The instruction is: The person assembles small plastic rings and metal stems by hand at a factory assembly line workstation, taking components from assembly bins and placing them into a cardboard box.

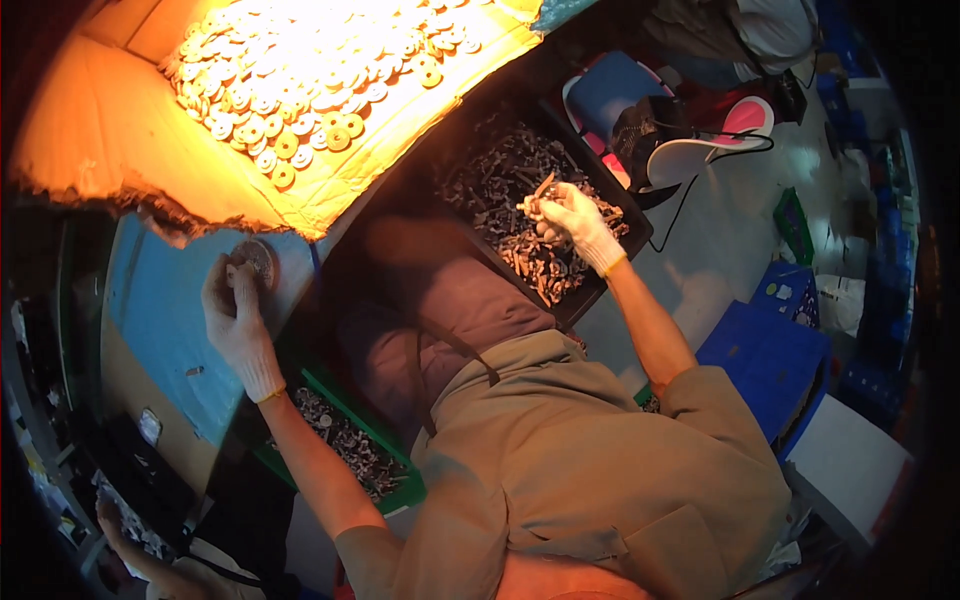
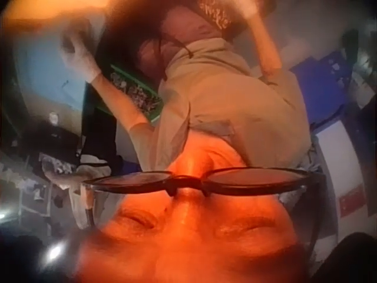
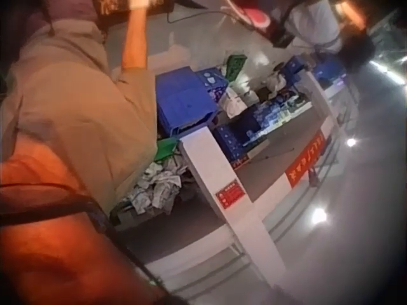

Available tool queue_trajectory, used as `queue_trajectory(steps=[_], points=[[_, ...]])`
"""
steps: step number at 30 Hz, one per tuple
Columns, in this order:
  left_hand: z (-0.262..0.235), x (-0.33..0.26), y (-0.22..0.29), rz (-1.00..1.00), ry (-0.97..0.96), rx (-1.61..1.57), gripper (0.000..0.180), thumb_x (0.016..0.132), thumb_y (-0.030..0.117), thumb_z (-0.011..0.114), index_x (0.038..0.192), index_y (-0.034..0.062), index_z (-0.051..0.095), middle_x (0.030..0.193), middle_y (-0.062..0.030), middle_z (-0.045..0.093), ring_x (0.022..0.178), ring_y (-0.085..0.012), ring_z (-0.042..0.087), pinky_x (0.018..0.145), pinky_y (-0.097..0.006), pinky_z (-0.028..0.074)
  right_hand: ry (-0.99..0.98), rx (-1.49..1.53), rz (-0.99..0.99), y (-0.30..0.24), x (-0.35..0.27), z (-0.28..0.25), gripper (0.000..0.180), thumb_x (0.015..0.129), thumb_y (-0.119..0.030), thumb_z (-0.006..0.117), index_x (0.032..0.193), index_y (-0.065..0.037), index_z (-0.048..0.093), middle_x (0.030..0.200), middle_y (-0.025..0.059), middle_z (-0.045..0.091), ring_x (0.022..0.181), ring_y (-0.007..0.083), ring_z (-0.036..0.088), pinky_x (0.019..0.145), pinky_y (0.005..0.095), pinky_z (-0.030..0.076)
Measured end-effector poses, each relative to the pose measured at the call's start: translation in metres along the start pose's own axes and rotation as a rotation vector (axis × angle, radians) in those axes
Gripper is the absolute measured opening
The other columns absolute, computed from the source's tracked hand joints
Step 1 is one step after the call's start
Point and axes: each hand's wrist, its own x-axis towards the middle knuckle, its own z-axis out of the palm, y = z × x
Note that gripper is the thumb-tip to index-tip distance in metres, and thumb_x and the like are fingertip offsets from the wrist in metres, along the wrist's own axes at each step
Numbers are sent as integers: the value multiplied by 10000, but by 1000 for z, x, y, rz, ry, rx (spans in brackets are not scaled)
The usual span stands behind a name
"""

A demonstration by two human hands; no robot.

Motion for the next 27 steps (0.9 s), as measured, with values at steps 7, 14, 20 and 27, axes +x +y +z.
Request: queue_trajectory(steps=[7, 14, 20, 27], points=[[-15, -3, 9, 143, 50, 296, 319, 1008, 250, 655, 1234, 27, 689, 1089, -173, 730, 999, -287, 706, 910, -387, 550, -676, 279, 85, -68, -68, 124, 303, 980, -157, 676, 1241, -52, 564, 880, 36, 632, 710, 84, 602, 544, 212, 464], [-15, -3, -3, 93, -89, 3, 382, 941, 226, 705, 1258, 15, 676, 1090, -173, 735, 985, -286, 721, 888, -367, 555, -400, -973, -715, -132, -80, 322, 403, 984, -308, 670, 1207, 5, 551, 898, 170, 703, 836, 332, 727, 743, 429, 578], [-29, 6, 1, 107, -184, 65, 378, 931, 207, 669, 1270, 40, 658, 1195, -217, 688, 1109, -404, 658, 948, -443, 526, -207, -1316, -784, -150, -49, 384, 457, 977, -378, 641, 1233, -6, 572, 1008, 259, 726, 961, 427, 719, 827, 496, 573], [-32, 18, -10, 124, -232, 146, 381, 910, 236, 673, 1240, 47, 653, 1157, -244, 685, 1085, -441, 647, 925, -479, 525, -348, -1629, -905, -169, -38, 405, 386, 955, -366, 607, 1076, -1, 576, 824, 263, 699, 812, 470, 697, 729, 566, 557]])
